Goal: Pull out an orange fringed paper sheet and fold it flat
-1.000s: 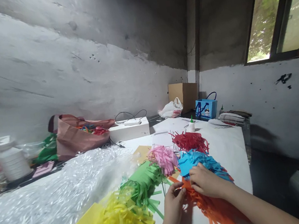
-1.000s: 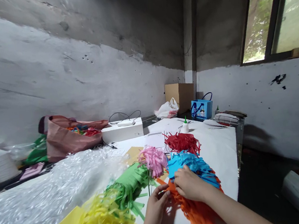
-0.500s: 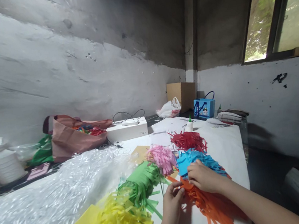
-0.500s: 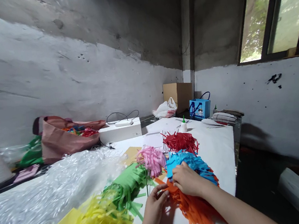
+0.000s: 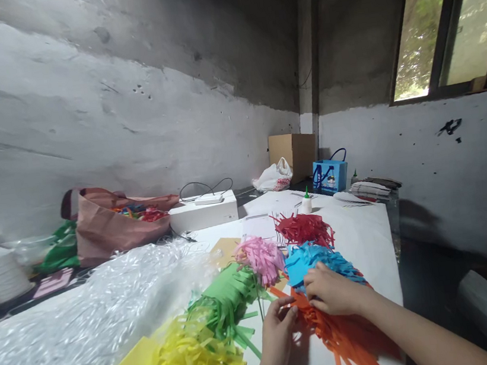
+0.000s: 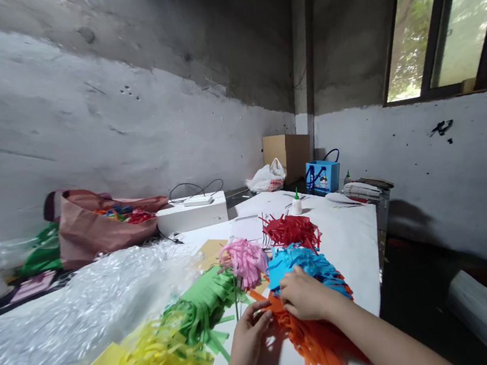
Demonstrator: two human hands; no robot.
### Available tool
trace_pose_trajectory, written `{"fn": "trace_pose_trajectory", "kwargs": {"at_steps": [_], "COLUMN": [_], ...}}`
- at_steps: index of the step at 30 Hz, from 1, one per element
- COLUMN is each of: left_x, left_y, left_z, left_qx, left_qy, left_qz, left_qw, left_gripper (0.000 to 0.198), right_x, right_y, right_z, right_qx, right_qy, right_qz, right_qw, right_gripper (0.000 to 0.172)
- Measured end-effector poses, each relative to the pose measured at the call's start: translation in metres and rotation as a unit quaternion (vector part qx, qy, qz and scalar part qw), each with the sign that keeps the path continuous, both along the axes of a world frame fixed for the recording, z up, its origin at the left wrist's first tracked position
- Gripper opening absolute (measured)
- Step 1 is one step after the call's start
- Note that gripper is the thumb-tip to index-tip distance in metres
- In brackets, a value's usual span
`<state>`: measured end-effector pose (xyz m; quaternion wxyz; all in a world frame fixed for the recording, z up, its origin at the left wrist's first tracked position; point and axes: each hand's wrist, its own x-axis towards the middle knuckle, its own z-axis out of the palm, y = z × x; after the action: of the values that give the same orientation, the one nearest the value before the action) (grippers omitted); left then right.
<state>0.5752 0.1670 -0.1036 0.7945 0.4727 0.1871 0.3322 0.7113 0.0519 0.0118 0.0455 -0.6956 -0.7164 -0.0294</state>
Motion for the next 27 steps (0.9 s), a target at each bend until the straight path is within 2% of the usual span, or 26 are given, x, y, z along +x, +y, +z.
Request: {"fn": "trace_pose_trajectory", "kwargs": {"at_steps": [5, 12, 21, 27], "left_x": [-0.001, -0.0007, 0.0007, -0.0004], "left_y": [-0.0026, -0.0036, -0.0046, -0.0063], "left_z": [0.0029, 0.0022, 0.0038, 0.0094], "left_qx": [-0.02, -0.043, -0.027, -0.009], "left_qy": [-0.004, -0.006, -0.009, 0.001], "left_qz": [0.0, -0.013, -0.002, 0.017], "left_qw": [1.0, 0.999, 1.0, 1.0], "left_gripper": [0.046, 0.048, 0.042, 0.033], "right_x": [0.0025, 0.0046, 0.003, 0.0058], "right_y": [0.0035, 0.0038, 0.0038, 0.0065], "right_z": [-0.0009, 0.0015, 0.0041, -0.0009], "right_qx": [0.013, 0.013, 0.014, 0.022], "right_qy": [-0.011, -0.013, -0.004, 0.018], "right_qz": [-0.012, -0.02, -0.024, -0.042], "right_qw": [1.0, 1.0, 1.0, 0.999], "right_gripper": [0.016, 0.014, 0.015, 0.016]}}
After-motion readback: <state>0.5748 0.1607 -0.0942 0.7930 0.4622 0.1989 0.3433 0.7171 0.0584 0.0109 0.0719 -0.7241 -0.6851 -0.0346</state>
